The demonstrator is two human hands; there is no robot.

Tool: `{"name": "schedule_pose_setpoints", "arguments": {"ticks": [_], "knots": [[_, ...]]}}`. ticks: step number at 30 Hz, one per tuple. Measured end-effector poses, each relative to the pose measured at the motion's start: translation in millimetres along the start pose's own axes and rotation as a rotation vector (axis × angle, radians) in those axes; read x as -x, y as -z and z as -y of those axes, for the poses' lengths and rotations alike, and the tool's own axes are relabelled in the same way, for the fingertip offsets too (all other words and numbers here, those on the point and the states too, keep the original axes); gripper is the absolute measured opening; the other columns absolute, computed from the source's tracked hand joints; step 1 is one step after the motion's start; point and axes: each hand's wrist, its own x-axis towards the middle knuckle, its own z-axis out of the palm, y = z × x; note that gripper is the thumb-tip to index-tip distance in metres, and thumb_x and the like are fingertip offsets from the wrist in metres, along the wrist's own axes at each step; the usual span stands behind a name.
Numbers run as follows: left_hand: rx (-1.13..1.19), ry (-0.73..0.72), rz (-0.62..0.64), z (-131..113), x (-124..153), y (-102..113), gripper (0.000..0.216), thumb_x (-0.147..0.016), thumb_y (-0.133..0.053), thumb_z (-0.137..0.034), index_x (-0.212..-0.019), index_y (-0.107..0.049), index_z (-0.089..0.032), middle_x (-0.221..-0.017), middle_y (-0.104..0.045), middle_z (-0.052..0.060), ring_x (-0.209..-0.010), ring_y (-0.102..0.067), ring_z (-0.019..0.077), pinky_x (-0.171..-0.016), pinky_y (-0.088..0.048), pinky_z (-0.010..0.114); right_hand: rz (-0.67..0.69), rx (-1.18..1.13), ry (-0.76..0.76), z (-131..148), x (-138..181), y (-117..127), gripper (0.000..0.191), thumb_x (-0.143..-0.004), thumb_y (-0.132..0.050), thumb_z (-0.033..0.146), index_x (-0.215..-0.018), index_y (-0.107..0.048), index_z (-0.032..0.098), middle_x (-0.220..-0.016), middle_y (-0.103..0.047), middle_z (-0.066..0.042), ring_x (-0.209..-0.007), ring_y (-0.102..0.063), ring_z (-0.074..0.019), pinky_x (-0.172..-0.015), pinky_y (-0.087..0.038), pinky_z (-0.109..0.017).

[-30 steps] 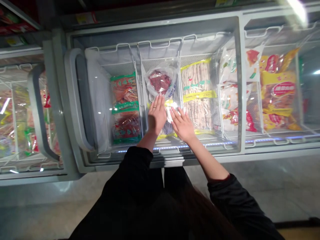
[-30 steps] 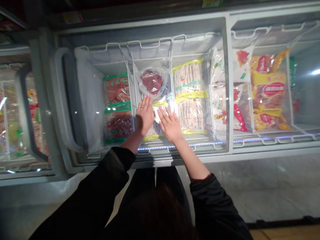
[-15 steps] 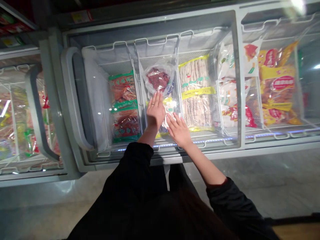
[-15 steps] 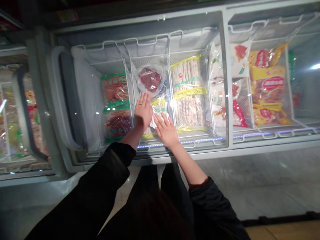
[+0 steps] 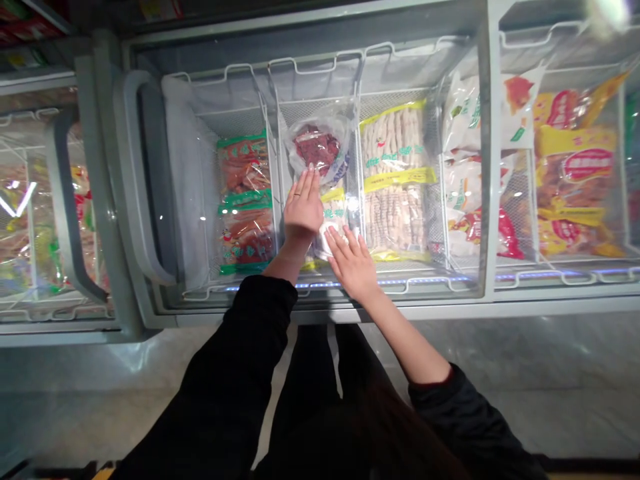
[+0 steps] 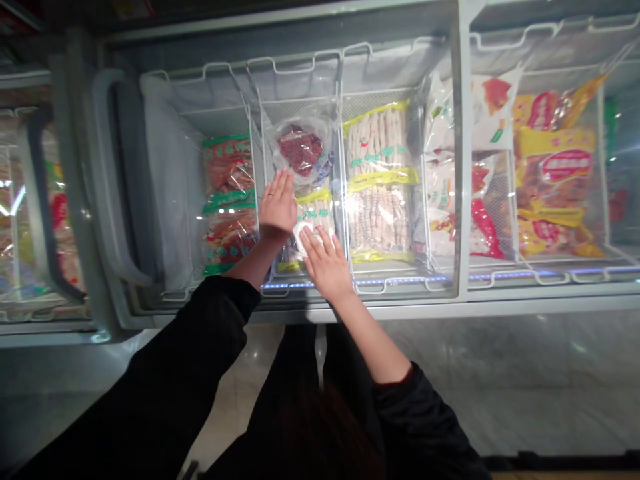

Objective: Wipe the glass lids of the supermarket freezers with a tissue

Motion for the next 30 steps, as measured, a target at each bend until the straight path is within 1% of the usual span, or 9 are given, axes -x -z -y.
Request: {"name": "schedule_pose_setpoints", "arguments": {"ticks": [4, 8, 12, 15, 18, 21, 24, 27, 30], "knots": [[0.001, -0.012, -0.002, 2.5, -1.5, -1.0, 0.077, -0.096, -0.042, -0.004, -0.172, -0.036, -0.018, -0.177, -0.041, 0.010, -0.167, -0.032, 0.0320, -0.140, -0.027, 0.054, 0.100, 0.025, 0.145, -20.1, 36.0, 9.7, 0.068, -0.114, -0.038, 0.031, -0.177, -0.013, 0.035, -0.177, -0.038, 0.003, -0.165, -0.035, -0.0273, -0.136, -0.033, -0.054], [-0.007, -0.034, -0.012, 6.7, -2.4, -4.3, 0.079, -0.098, -0.042, -0.005, -0.174, -0.029, -0.024, -0.178, -0.040, 0.006, -0.167, -0.031, 0.0310, -0.139, -0.028, 0.058, -0.002, 0.049, -0.035, -43.3, 33.4, 12.7, 0.067, -0.114, -0.036, 0.034, -0.178, -0.015, 0.033, -0.177, -0.037, -0.001, -0.166, -0.033, -0.0325, -0.134, -0.032, -0.062], [-0.027, -0.050, -0.036, 8.4, -1.5, -5.9, 0.075, -0.102, -0.040, -0.008, -0.174, -0.029, -0.027, -0.178, -0.038, 0.002, -0.168, -0.028, 0.0290, -0.137, -0.033, 0.058, -0.126, 0.042, -0.178, -23.3, -1.0, -1.4, 0.066, -0.115, -0.029, 0.036, -0.178, -0.015, 0.027, -0.180, -0.031, -0.004, -0.168, -0.026, -0.0376, -0.133, -0.028, -0.069], [-0.031, -0.064, -0.060, 9.6, 0.0, -6.8, 0.068, -0.103, -0.039, -0.009, -0.170, -0.037, -0.020, -0.177, -0.041, 0.005, -0.167, -0.032, 0.0287, -0.138, -0.031, 0.056, -0.059, 0.050, -0.024, -5.2, 2.6, -8.4, 0.065, -0.115, -0.031, 0.033, -0.178, -0.017, 0.027, -0.180, -0.030, -0.001, -0.169, -0.025, -0.0334, -0.136, -0.026, -0.062], [-0.021, -0.083, -0.076, 10.5, 2.9, -7.3, 0.062, -0.103, -0.042, -0.011, -0.164, -0.046, -0.016, -0.173, -0.049, 0.007, -0.164, -0.039, 0.0265, -0.139, -0.029, 0.052, 0.037, 0.073, 0.142, -11.8, 36.3, -4.1, 0.065, -0.114, -0.036, 0.032, -0.177, -0.020, 0.030, -0.179, -0.035, 0.001, -0.168, -0.029, -0.0283, -0.137, -0.028, -0.055], [0.013, -0.114, -0.051, 9.6, 9.6, -5.5, 0.062, -0.103, -0.045, -0.013, -0.164, -0.048, -0.023, -0.170, -0.052, 0.004, -0.162, -0.043, 0.0244, -0.139, -0.030, 0.049, 0.040, 0.120, 0.114, -32.3, 60.6, 5.6, 0.063, -0.114, -0.038, 0.032, -0.176, -0.028, 0.027, -0.177, -0.039, -0.001, -0.166, -0.034, -0.0287, -0.135, -0.031, -0.054], [0.008, -0.134, 0.002, 7.0, 26.6, -1.0, 0.065, -0.101, -0.043, -0.008, -0.164, -0.049, -0.024, -0.172, -0.049, 0.005, -0.163, -0.040, 0.0228, -0.139, -0.029, 0.048, -0.022, 0.137, -0.016, -38.3, 49.7, 6.2, 0.060, -0.114, -0.037, 0.032, -0.173, -0.034, 0.020, -0.179, -0.036, -0.005, -0.166, -0.032, -0.0307, -0.134, -0.032, -0.056], [-0.014, -0.137, 0.047, 3.2, 61.3, 2.2, 0.066, -0.101, -0.040, -0.005, -0.165, -0.048, -0.018, -0.173, -0.047, 0.009, -0.165, -0.036, 0.0232, -0.139, -0.029, 0.048, -0.101, 0.103, -0.110, -22.0, 25.6, -4.2, 0.060, -0.114, -0.033, 0.032, -0.173, -0.035, 0.016, -0.180, -0.034, -0.008, -0.168, -0.028, -0.0326, -0.135, -0.030, -0.058], [-0.048, -0.121, 0.066, -1.2, 108.6, -0.4, 0.064, -0.101, -0.039, -0.005, -0.163, -0.049, -0.014, -0.172, -0.048, 0.011, -0.164, -0.038, 0.0240, -0.137, -0.033, 0.046, -0.067, 0.057, 0.016, -6.8, 25.5, -10.1, 0.060, -0.114, -0.034, 0.031, -0.172, -0.037, 0.016, -0.179, -0.036, -0.008, -0.168, -0.028, -0.0308, -0.136, -0.027, -0.057]]}}
